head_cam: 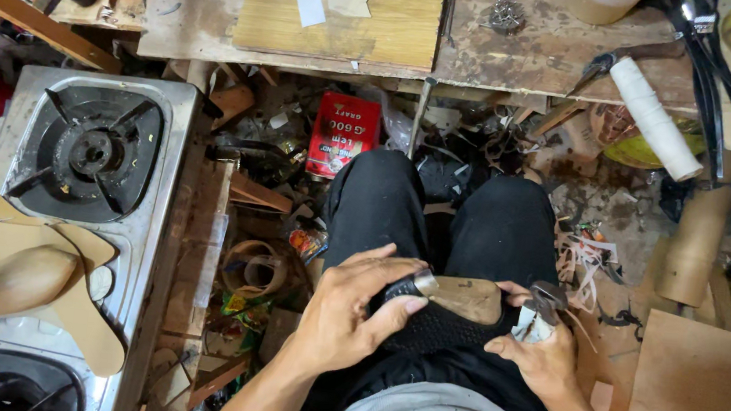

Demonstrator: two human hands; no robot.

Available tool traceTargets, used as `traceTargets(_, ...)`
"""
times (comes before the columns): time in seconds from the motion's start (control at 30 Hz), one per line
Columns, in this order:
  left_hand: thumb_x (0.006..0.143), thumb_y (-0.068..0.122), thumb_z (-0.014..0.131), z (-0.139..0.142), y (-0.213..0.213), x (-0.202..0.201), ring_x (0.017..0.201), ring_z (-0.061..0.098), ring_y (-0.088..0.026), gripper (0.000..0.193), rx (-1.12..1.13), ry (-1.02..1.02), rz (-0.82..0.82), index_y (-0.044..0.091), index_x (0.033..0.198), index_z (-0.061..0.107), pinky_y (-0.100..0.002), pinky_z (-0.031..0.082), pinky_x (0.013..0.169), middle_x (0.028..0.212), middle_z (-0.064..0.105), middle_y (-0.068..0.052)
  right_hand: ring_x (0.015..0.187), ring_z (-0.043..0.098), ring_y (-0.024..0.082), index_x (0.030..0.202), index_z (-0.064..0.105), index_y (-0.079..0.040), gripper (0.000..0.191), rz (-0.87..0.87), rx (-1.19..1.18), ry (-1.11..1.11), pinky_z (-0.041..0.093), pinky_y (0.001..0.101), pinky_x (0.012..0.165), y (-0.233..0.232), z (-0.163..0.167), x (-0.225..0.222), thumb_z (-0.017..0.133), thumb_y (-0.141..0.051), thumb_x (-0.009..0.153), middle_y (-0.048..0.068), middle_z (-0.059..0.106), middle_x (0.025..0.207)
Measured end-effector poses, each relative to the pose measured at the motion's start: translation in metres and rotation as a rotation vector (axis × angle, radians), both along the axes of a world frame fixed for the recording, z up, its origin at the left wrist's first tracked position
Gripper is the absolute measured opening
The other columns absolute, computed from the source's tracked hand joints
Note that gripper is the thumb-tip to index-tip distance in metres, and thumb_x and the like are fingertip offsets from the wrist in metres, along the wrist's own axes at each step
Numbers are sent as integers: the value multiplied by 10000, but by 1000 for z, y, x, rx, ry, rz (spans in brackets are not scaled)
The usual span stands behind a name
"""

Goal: The person hammers a wooden shoe last into a black slip-on shoe, then uses pliers to pull and trim the shoe's upper material around the last. The person repeatedly adjusts the shoe and last while working in a cluttered workshop.

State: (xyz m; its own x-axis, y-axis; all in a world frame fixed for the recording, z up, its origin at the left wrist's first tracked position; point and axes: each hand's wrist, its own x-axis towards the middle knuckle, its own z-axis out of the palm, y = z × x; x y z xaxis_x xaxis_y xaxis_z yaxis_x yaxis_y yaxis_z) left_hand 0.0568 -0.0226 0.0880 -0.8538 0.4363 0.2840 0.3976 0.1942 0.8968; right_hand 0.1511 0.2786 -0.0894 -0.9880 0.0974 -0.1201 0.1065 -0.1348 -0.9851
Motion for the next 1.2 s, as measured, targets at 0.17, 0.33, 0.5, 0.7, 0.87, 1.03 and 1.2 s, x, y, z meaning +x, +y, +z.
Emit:
traceTargets(0.17,928,163,743,-12,6,-7,1035,783,-281,280,23,35,124,-3,1152,724,-496,499,1160,1076,790,-128,1095,649,216,1187,591,-32,643,-9,216,128,580,328,776,-1,-3,7,920,-218,667,172,657,1332)
traceTargets(0.33,936,201,695,-26,-2,-26,968,723,-191,332,-8,-507,184,25,1216,715,-399,563,931,1062,797,-105,771,621,182,1158,666,-26,559,-14,324,-109,515,294,616,1,-12,14,898,-281,717,172,724,1033)
traceTargets(0.5,1054,293,435,-47,-21,-50,1227,636,-139,417,266,-735,3,85,1339,658,-300,497,1041,1329,701,-79,411,535,187,1106,590,-82,470,-43,-340,-488,470,333,402,-6,-5,14,713,-472,875,60,579,683)
traceTargets(0.7,1081,197,585,-96,15,-43,1183,521,-206,487,542,-602,-66,62,1507,390,-359,428,1021,1330,579,-113,349,523,210,1061,717,-63,808,203,-464,-915,382,314,327,-26,23,6,305,-744,923,253,783,727)
traceTargets(0.87,988,248,655,-118,40,-21,1272,539,-204,705,845,-689,-72,136,1557,255,-379,420,1083,1381,563,-84,374,548,193,1022,732,-50,777,237,-506,-824,390,300,336,-32,17,5,304,-692,937,217,756,706)
traceTargets(1.03,963,166,743,-105,36,-5,1272,561,-220,727,709,-522,-126,82,1569,350,-404,437,1120,1375,575,-101,445,589,225,886,657,-65,548,88,-333,-874,437,345,399,-33,-19,6,394,-534,990,121,659,634)
traceTargets(1.2,951,122,821,-75,27,9,1294,616,-264,645,588,-326,-320,83,1506,494,-403,475,1158,1358,638,-134,519,601,164,944,659,-63,404,83,-467,-760,487,317,420,-37,-33,6,532,-431,1051,56,647,712)
